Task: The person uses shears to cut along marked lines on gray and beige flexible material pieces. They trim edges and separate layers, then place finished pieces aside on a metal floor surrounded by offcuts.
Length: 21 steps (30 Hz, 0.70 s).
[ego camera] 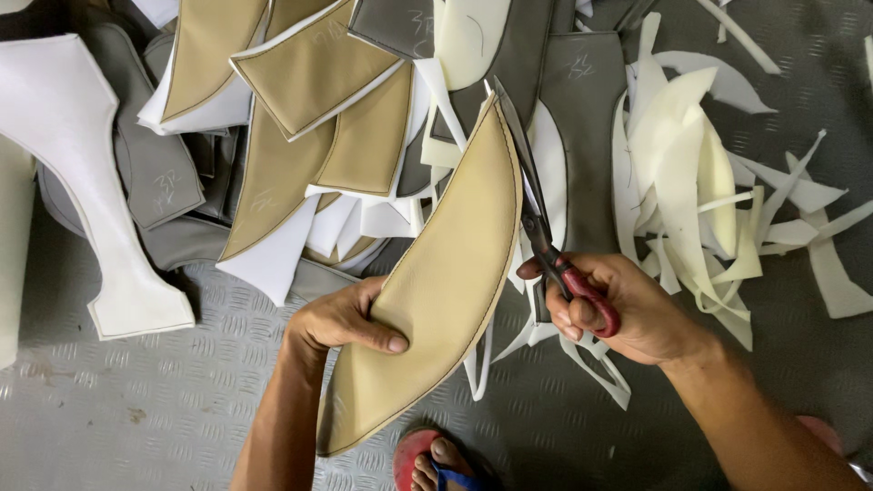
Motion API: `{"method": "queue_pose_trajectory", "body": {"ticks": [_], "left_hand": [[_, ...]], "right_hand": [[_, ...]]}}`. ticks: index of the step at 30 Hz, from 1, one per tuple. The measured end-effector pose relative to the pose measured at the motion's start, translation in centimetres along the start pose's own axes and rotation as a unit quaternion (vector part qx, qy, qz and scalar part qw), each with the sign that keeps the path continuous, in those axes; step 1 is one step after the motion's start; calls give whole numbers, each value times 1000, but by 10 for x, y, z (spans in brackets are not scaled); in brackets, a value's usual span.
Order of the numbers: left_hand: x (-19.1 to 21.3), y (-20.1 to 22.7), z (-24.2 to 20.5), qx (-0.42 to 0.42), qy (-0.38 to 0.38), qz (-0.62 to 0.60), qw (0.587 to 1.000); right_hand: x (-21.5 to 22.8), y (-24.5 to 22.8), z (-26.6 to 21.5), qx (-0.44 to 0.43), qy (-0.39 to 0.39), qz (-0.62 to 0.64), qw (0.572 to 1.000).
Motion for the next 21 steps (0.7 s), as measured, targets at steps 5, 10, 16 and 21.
{"method": "queue_pose_trajectory", "body": {"ticks": [5, 10, 16, 21], "left_hand": [[1, -2, 1, 13, 2, -5, 1000], [-3, 2, -1, 34, 8, 22, 999], [8, -26, -2, 48, 14, 76, 996], [87, -44, -72, 54, 185, -21, 981]], "right_hand": [[6, 7, 0, -12, 22, -18, 1000], [8, 11, -1, 5, 15, -14, 1000], [15, 16, 0, 27, 36, 22, 999], [27, 18, -10, 45, 99, -50, 993]]}}
Point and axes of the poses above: each hand's wrist, its own z-axis towards the middle knuckle, its own x-axis out of the back of the hand, y = z × x, the point moved 6 cm from there along z, towards the middle knuckle, and after that the axes turned 15 degrees about x, right-handed, at the moved point
